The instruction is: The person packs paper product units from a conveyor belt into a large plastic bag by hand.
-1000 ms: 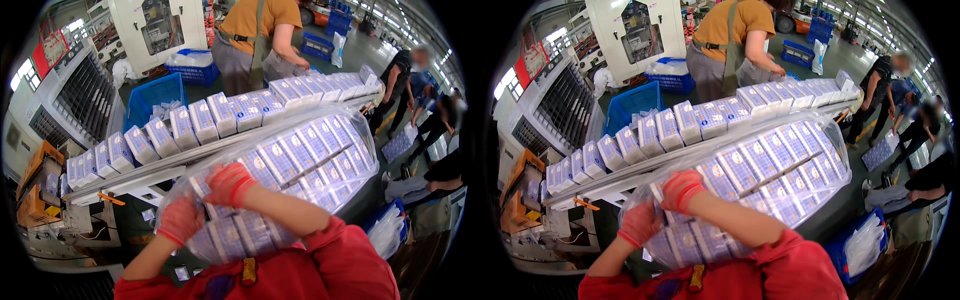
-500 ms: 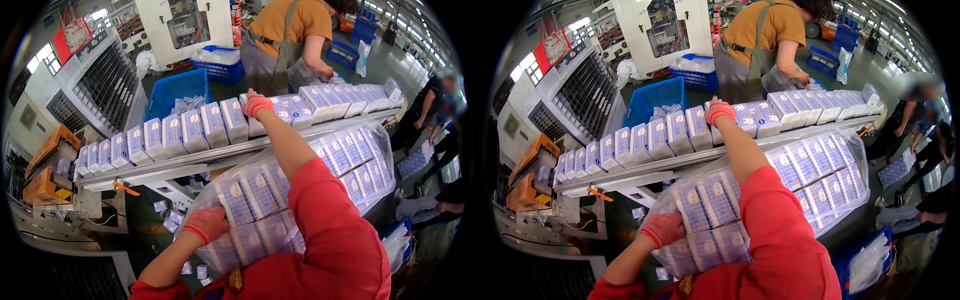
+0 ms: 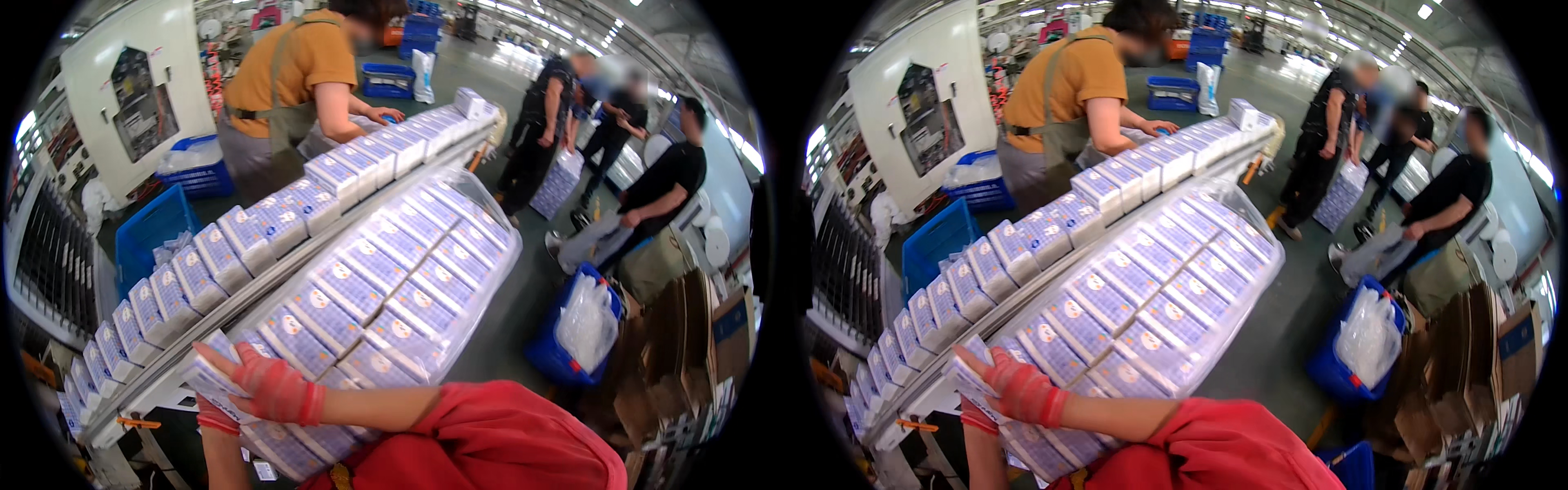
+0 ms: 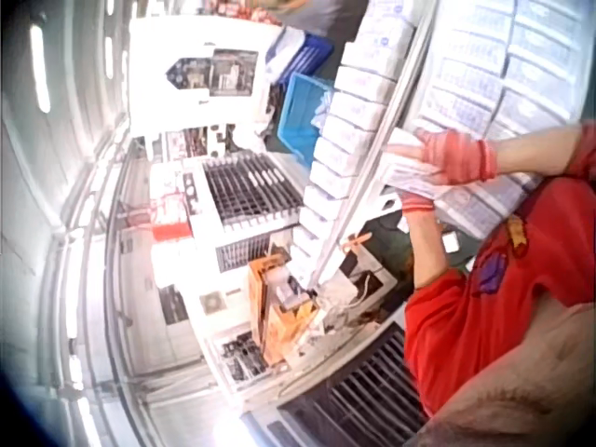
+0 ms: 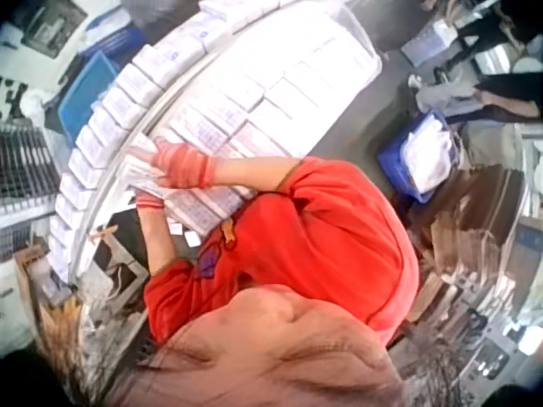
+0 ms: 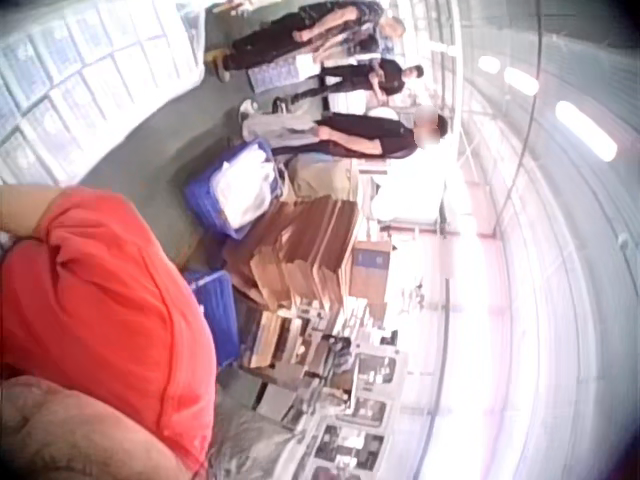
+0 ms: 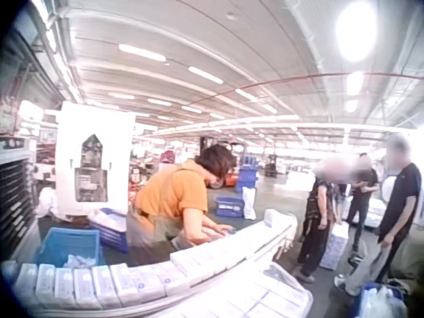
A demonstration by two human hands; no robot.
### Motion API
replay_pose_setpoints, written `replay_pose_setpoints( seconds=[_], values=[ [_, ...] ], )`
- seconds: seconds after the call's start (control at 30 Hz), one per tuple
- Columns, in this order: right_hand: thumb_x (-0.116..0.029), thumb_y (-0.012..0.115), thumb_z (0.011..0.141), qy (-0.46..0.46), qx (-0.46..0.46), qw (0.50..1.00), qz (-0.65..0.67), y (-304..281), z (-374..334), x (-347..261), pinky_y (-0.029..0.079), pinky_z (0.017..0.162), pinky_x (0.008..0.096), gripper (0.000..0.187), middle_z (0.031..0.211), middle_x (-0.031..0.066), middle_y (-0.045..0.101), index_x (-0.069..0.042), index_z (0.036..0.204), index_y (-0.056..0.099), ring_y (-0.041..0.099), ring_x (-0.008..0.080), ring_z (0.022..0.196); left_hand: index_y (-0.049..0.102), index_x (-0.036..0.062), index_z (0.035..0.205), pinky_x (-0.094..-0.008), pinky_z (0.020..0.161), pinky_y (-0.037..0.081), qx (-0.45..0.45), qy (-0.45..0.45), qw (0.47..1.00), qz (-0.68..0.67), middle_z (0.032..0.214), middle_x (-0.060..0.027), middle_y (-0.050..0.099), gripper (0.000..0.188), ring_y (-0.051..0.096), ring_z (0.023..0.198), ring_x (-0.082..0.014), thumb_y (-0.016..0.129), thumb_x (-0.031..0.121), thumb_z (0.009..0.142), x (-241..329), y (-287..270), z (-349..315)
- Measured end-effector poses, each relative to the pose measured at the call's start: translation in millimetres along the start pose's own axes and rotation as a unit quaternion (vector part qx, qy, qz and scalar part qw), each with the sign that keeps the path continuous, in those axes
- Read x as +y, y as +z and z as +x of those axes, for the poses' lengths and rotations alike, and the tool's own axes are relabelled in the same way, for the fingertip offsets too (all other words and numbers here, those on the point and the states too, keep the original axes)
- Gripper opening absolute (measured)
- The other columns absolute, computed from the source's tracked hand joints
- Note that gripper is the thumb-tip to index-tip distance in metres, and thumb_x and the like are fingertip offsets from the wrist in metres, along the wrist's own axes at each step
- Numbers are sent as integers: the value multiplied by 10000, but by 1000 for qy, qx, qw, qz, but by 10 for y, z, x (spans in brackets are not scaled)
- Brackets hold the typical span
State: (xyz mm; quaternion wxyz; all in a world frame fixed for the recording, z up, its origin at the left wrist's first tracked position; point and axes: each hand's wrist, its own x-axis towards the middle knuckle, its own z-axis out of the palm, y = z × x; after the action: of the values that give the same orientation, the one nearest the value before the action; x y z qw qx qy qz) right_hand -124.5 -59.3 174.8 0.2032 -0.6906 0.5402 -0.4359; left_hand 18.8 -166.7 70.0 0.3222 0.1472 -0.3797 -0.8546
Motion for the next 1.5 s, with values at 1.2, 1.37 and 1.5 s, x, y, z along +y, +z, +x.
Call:
replay_pose_setpoints(
  seconds=[1.2,1.37,1.5],
  values=[
    [-435,410,783,-262,-419,829,-262,339,252,360,65,1008,490,382,944,16,601,-146,909,625,523,243,954,525,30,759,-248,578,364,390,147,805,423,671,0,480,203,424,607,-118,528,225,814,996,1454,-672],
    [-372,485,778,-307,-392,864,-69,-112,193,736,230,976,432,382,1059,83,555,-67,988,578,482,247,1029,552,29,821,-218,561,342,388,160,789,450,695,-1,483,218,414,587,-62,553,246,802,1054,1264,-669],
    [-224,537,701,-165,-231,940,-188,-1815,-49,1424,412,787,387,299,948,162,554,-17,917,543,523,313,895,533,1,918,-216,636,381,459,260,683,505,838,-44,548,173,500,721,-118,566,102,782,1020,1388,-1118]
  ],
)
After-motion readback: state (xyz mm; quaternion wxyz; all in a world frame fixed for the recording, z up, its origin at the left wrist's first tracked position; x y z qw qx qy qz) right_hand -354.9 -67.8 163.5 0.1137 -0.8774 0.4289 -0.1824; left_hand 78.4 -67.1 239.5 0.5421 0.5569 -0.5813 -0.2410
